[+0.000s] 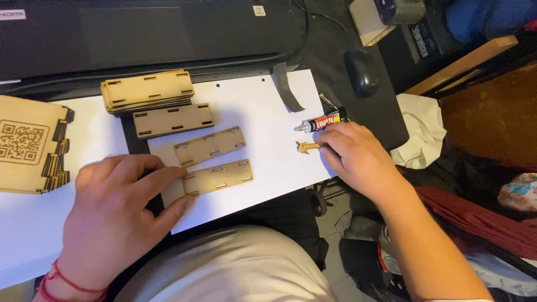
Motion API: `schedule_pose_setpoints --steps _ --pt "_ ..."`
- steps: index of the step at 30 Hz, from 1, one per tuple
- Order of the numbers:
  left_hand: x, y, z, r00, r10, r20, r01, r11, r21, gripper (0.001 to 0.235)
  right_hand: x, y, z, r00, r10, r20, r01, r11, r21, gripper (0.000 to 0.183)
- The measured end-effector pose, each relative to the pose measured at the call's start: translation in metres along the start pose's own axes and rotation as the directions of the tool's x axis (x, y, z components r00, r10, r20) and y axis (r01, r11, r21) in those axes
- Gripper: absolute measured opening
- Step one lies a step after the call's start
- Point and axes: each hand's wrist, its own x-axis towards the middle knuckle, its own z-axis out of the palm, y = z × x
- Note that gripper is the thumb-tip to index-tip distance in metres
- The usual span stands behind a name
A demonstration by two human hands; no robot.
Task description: The person assembles a wooden model by applying glue to the slots of two flat wooden pieces and then using a small wooden stick to spread the adhesive evenly. The person then aligns and presses the two glued pieces together to join them.
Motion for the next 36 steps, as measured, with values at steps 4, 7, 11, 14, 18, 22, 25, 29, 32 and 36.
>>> schedule_pose_setpoints --steps 4,7,11,14,18,22,25,29,32,36 --pt "0.0 -0.001 0.0 1.0 0.003 -0.006 -0.003 1.0 0.002 0.034 -0.002 0.005 0.006 0.999 -0.018 -0.027 0.016 0.998 -0.065 0.021" --pt "-0.001 -0.001 -0.001 1.0 0.004 0.007 -0.004 1.0 -0.017 0.034 -0.006 0.005 0.008 0.997 -0.037 -0.069 0.028 0.991 -0.131 0.02" --pt "-0.001 0.0 0.0 1.0 -0.003 0.013 0.003 1.0 -0.002 0.034 -0.012 0.008 0.011 0.999 -0.027 -0.034 0.023 0.993 -0.113 0.031" --pt "-0.001 0.0 0.0 1.0 -0.002 0.013 0.002 1.0 0.005 0.035 -0.015 0.006 0.01 0.998 0.055 -0.025 -0.055 0.998 -0.01 0.034" --pt "-0.002 -0.001 0.001 1.0 -0.003 0.008 0.003 1.0 -0.004 0.034 -0.015 -0.001 0.005 0.993 0.111 -0.05 -0.105 0.988 0.111 0.026" --pt "0.0 -0.001 -0.001 1.0 0.0 0.017 0.001 1.0 -0.005 0.033 -0.025 0.009 0.014 0.95 0.311 0.011 -0.308 0.935 0.178 0.033" --pt "0.0 -0.001 0.0 1.0 0.009 0.011 -0.009 1.0 -0.009 0.033 -0.029 0.013 0.02 0.95 0.309 -0.05 -0.296 0.939 0.177 0.015" --pt "0.0 0.0 -0.001 1.0 0.009 0.014 -0.009 1.0 -0.018 0.035 -0.029 0.011 0.029 0.972 0.171 -0.16 -0.157 0.983 0.098 0.018" --pt "0.0 0.0 -0.003 1.0 0.015 0.011 -0.015 0.999 -0.03 0.034 -0.024 -0.004 0.029 0.97 0.087 -0.225 -0.069 0.994 0.085 0.016" --pt "0.001 0.0 -0.006 0.999 0.043 0.009 -0.042 0.998 -0.053 0.034 -0.025 -0.012 0.028 0.953 0.158 -0.257 -0.095 0.966 0.243 0.011"
